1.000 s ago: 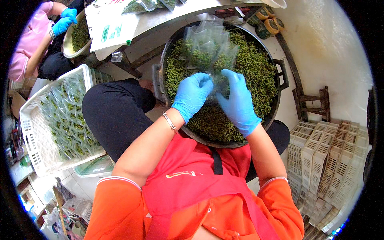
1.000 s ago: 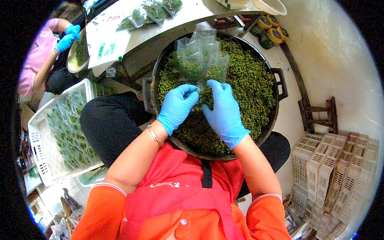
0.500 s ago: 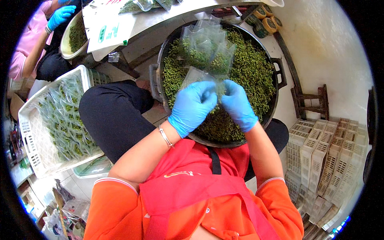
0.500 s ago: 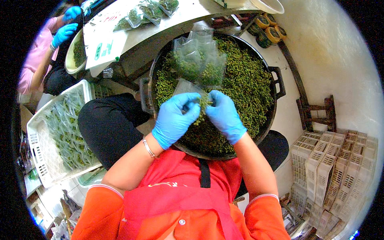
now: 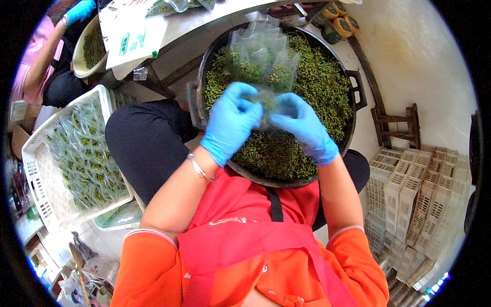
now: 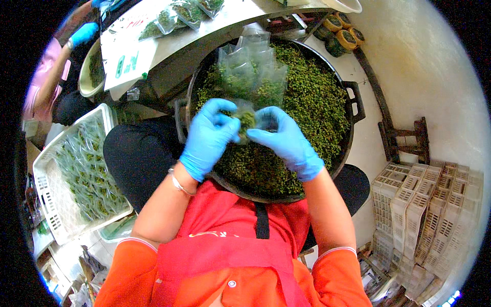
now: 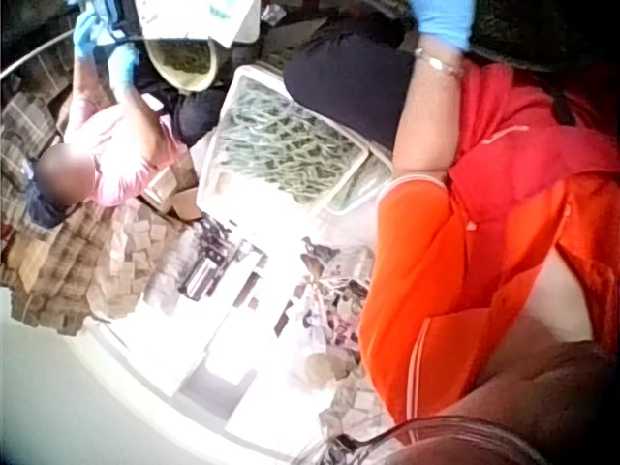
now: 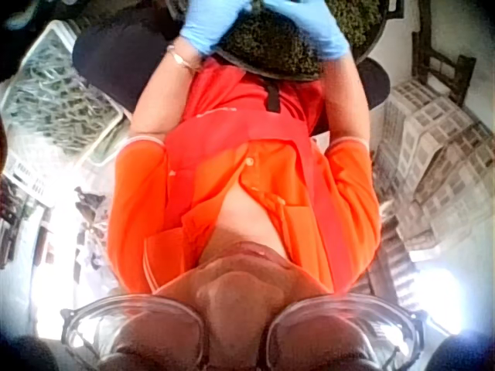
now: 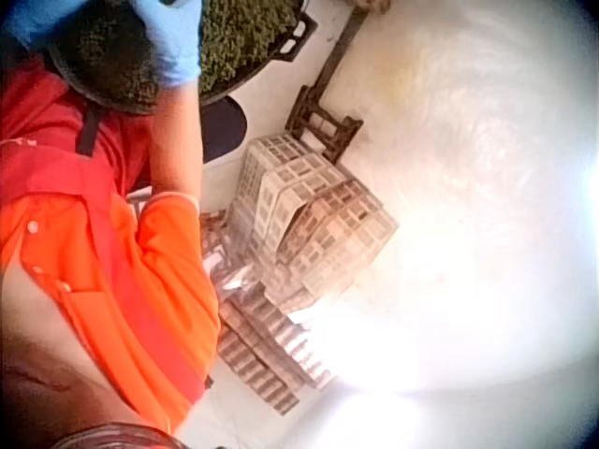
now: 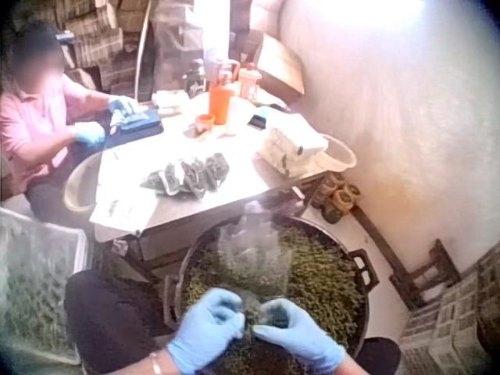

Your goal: The person scoops dried green vegetables from a large metal bowl and places them into small clear plastic bags. They then seal the bags and place them into a white plastic basket. The process is repeated continuously throughout the clip.

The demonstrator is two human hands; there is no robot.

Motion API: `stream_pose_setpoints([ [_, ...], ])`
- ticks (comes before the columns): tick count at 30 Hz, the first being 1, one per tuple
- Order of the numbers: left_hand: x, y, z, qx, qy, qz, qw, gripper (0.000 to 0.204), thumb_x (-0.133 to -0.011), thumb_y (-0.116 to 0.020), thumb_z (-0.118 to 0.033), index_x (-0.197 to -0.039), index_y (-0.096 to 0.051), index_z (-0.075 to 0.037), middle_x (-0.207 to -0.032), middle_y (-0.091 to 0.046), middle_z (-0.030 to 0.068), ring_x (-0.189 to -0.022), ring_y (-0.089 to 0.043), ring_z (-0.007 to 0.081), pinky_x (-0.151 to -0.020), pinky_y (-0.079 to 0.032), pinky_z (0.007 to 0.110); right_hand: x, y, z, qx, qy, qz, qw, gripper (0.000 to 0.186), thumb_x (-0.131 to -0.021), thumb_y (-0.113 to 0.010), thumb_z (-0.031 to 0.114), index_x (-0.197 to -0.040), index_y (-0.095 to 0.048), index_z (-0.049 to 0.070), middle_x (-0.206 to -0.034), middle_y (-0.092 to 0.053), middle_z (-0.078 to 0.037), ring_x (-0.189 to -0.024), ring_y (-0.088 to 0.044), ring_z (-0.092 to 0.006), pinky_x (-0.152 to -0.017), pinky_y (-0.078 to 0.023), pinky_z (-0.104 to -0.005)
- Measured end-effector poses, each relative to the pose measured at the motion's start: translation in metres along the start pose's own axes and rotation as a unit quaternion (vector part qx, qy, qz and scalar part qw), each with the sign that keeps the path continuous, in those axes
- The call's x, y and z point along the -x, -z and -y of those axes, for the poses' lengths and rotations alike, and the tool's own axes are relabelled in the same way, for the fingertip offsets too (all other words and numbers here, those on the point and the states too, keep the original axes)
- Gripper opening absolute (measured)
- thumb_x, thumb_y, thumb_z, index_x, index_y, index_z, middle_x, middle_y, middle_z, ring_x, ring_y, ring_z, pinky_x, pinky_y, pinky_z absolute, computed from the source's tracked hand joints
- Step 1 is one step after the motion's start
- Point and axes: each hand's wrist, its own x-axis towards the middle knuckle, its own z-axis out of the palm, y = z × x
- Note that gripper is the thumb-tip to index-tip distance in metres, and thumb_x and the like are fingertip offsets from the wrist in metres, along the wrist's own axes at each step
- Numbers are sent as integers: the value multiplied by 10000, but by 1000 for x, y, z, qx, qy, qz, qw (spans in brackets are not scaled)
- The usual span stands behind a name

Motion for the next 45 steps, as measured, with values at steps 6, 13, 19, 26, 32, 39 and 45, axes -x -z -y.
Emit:
stream_pose_setpoints([
  [6, -13, 23, -18, -108, -5, -10, 994, 91, -908, -673, -51, -982, -620, -42, -775, -645, 19, -645, -611, 96, -608, -501, 240, 3, -14, -32, 592, 68, -55, 801, 1045, -607, -898, 460, -1499, -429, 185, -1438, -433, -311, -1215, -528, -476, -1014, -479, -514],
  [13, -23, 16, 22, -194, -1, 19, 981, 63, -920, -660, -88, -931, -623, -37, -781, -614, 3, -654, -581, 86, -607, -498, 248, -9, -21, -57, 475, 111, -74, 870, 650, -674, -830, 209, -1281, -610, 141, -1137, -646, -175, -969, -653, -397, -842, -558, -441],
  [19, -21, 19, 26, -138, 3, 42, 990, 82, -934, -650, -93, -971, -608, -33, -809, -605, 1, -678, -595, 96, -627, -518, 261, 18, 17, -20, 77, 57, 6, 995, 360, -737, -747, -12, -1087, -679, 37, -1080, -717, -79, -986, -666, -151, -915, -531, -304],
  [26, -14, 10, 23, -138, -24, 43, 989, 65, -940, -642, -85, -987, -611, -52, -823, -594, -20, -726, -562, 67, -666, -478, 224, 16, 13, 31, 180, 156, 90, 967, 517, -789, -828, 130, -1244, -609, 20, -1171, -682, -94, -1093, -628, -151, -962, -507, -335],
  [32, -7, 0, 12, 34, -1, 43, 999, 67, -962, -642, -80, -1005, -603, -45, -839, -609, -11, -751, -594, 70, -667, -512, 235, 7, 13, 11, 176, 64, -65, 980, 524, -856, -784, 288, -1236, -588, -16, -1098, -678, -137, -1000, -644, -203, -865, -513, -327],
  [39, 15, -20, 6, -104, -42, 56, 992, 139, -952, -680, -82, -1072, -622, -43, -906, -646, 7, -806, -623, 82, -759, -532, 241, -8, 4, -10, 89, 13, -57, 994, 365, -855, -717, 139, -1165, -624, -29, -1008, -692, -111, -949, -643, -150, -821, -514, -301],
  [45, 21, -17, -17, 54, -10, 128, 990, 330, -924, -713, -79, -1219, -567, -55, -1003, -650, 20, -870, -629, 100, -838, -525, 258, 4, 16, 4, 14, 24, -53, 998, 241, -845, -746, 81, -1040, -622, 14, -935, -661, -23, -849, -588, -94, -767, -490, -251],
])
